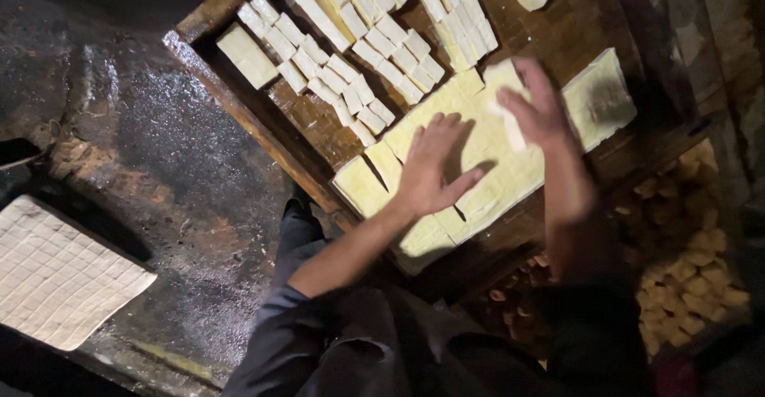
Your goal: The person separates pre-cut rectangular dough sheets by hand on a wooden tray and stacks them into neat piles. The hands repeatedly lift, peel, and stack the thin sheets without using any tools.
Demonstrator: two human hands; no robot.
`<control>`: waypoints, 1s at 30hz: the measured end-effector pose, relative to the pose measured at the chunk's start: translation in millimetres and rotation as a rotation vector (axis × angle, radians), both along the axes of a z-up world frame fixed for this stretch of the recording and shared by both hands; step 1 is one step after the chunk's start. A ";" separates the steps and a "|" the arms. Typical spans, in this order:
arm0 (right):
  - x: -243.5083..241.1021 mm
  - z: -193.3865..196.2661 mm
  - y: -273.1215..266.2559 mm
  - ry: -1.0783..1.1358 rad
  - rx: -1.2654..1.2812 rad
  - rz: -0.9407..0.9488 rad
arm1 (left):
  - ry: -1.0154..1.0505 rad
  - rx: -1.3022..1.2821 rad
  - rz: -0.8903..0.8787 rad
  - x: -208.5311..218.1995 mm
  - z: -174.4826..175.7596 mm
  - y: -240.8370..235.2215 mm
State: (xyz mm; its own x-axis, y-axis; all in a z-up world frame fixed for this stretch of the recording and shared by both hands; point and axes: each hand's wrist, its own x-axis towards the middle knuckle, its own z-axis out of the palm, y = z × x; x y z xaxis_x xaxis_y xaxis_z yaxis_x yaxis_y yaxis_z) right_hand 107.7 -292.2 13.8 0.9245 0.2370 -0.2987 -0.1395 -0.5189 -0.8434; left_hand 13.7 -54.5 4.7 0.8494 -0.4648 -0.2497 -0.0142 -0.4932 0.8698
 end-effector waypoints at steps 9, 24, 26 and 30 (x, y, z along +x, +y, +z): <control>-55.9 47.2 108.4 -0.611 -0.267 0.151 | 1.235 -1.969 0.857 22.6 -34.8 -34.6; -68.6 47.2 107.3 -0.560 -0.347 0.001 | 1.063 -1.951 0.682 22.3 -30.6 -29.8; -68.4 47.3 109.6 -0.658 -0.346 0.008 | 1.165 -2.024 0.666 20.8 -25.2 -26.5; -72.9 44.1 109.3 -0.754 -0.220 0.055 | 1.265 -1.956 0.683 17.6 -16.5 -21.3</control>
State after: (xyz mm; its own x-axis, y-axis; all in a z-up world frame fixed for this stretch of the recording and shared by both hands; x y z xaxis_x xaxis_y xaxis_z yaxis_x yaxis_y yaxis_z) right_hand 34.7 -182.9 57.9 0.8852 0.2963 0.3587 0.4597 -0.6748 -0.5774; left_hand 31.3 -75.8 -11.8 0.7690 -0.5360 -0.3483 0.3998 0.8285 -0.3922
